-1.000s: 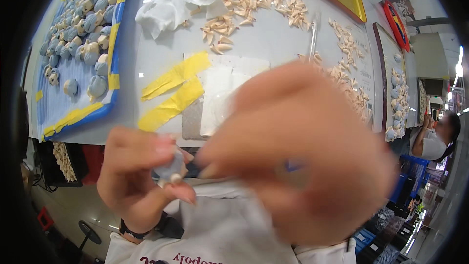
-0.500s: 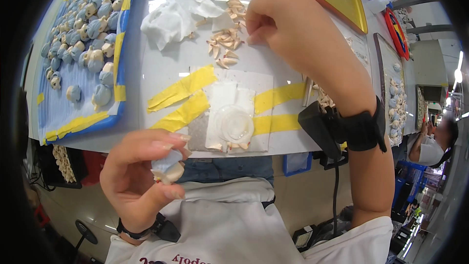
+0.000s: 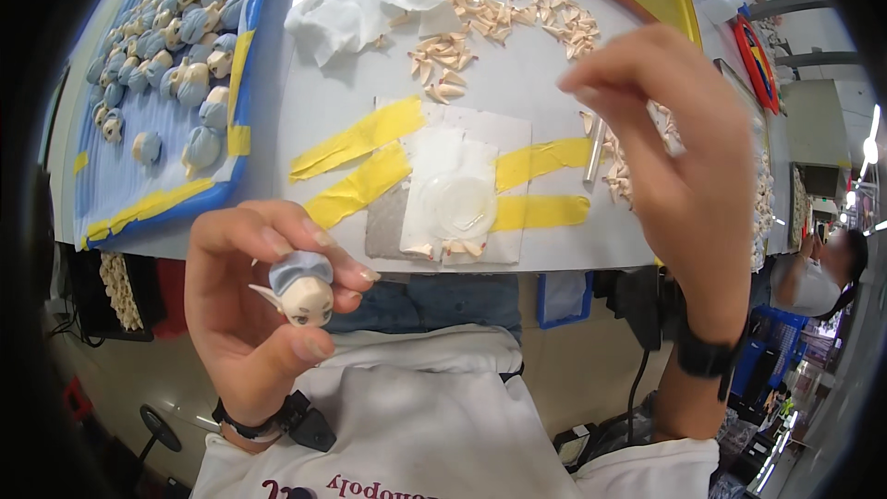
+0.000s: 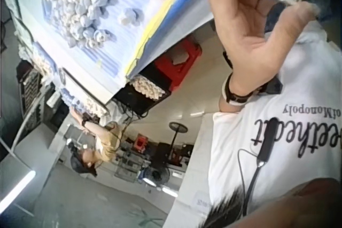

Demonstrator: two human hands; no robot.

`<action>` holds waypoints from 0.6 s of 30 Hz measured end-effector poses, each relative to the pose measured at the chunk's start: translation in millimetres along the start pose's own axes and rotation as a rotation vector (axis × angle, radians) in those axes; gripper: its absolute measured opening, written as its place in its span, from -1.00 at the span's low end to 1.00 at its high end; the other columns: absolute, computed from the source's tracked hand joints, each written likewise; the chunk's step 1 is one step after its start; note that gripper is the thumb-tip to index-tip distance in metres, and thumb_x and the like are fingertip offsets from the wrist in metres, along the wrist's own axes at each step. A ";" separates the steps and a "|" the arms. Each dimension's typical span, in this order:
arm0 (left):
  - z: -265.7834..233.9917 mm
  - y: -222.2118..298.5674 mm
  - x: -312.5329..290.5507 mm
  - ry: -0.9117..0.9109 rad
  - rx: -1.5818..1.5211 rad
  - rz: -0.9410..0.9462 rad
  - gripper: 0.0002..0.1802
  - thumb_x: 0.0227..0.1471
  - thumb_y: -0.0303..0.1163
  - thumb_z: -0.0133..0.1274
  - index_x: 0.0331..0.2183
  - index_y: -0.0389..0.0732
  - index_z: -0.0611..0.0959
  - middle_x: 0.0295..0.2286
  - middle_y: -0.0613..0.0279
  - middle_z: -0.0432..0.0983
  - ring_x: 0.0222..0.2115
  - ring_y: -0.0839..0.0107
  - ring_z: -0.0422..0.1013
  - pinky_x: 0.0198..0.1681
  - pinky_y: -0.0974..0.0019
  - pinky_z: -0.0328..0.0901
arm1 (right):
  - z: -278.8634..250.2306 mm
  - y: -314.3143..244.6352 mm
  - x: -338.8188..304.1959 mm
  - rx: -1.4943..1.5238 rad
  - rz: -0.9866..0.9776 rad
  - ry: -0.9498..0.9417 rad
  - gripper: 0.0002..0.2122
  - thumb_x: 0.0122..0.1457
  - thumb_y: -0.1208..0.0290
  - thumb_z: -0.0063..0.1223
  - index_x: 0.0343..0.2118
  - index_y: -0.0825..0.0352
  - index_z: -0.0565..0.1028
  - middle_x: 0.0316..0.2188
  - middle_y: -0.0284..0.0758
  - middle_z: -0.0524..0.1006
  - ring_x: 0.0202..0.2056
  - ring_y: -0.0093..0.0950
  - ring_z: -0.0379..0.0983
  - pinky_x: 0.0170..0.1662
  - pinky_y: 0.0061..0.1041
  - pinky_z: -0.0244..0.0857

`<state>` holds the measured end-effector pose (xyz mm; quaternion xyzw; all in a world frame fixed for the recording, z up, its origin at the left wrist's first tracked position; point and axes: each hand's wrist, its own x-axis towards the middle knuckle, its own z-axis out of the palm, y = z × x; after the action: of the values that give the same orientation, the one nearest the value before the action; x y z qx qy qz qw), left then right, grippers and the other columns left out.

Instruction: The person assembles small doll heads by attaching tiny, pointed, cream-colored pieces to the sides of the heads. They pick up the doll heads from a blue tray, select the small parts from a pile on the table, and press them into place on the head. The person repeats this process for multiple doll heads throughout the video.

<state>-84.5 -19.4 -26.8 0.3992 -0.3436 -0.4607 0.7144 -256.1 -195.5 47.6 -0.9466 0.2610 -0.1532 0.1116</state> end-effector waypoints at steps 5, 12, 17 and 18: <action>-20.3 -5.2 10.9 -0.303 0.329 0.239 -0.44 -0.27 -0.37 0.26 -0.21 -0.27 0.35 -0.31 0.04 0.31 -0.34 0.25 0.40 -0.35 0.40 0.36 | 0.9 -21.2 -35.7 0.440 0.247 0.205 -0.89 0.06 0.51 0.00 -0.41 0.46 0.40 -0.41 -0.28 0.38 -0.42 -0.58 0.29 -0.32 -0.66 0.17; 6.7 -4.1 -4.7 -0.052 0.085 0.058 -0.56 -0.29 -0.46 0.25 -0.30 -0.29 0.43 -0.30 0.00 0.32 -0.33 0.21 0.40 -0.36 0.36 0.32 | 24.0 -34.9 -50.9 0.774 0.400 0.361 -0.87 -0.01 0.52 0.09 -0.44 0.44 0.40 -0.46 -0.26 0.41 -0.49 -0.55 0.33 -0.39 -0.62 0.25; -4.7 3.1 2.2 -0.302 0.272 0.157 -0.65 -0.30 -0.49 0.24 -0.37 -0.25 0.47 -0.26 -0.07 0.31 -0.27 0.22 0.36 -0.27 0.31 0.32 | 35.8 -34.9 -41.1 0.667 0.235 0.295 -0.89 -0.09 0.68 0.08 -0.46 0.45 0.41 -0.46 -0.28 0.41 -0.45 -0.54 0.33 -0.34 -0.63 0.23; -6.7 3.4 -0.7 -0.315 0.288 0.174 -0.66 -0.29 -0.48 0.23 -0.37 -0.24 0.48 -0.25 -0.08 0.31 -0.26 0.23 0.35 -0.25 0.29 0.31 | 39.2 -33.9 -37.8 0.602 0.179 0.274 -0.88 -0.11 0.70 0.07 -0.46 0.45 0.42 -0.47 -0.28 0.40 -0.45 -0.53 0.33 -0.34 -0.63 0.22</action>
<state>-77.7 -16.2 -26.8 0.3890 -0.5460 -0.4002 0.6248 -257.7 -142.0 12.3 -0.8151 0.2986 -0.3388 0.3627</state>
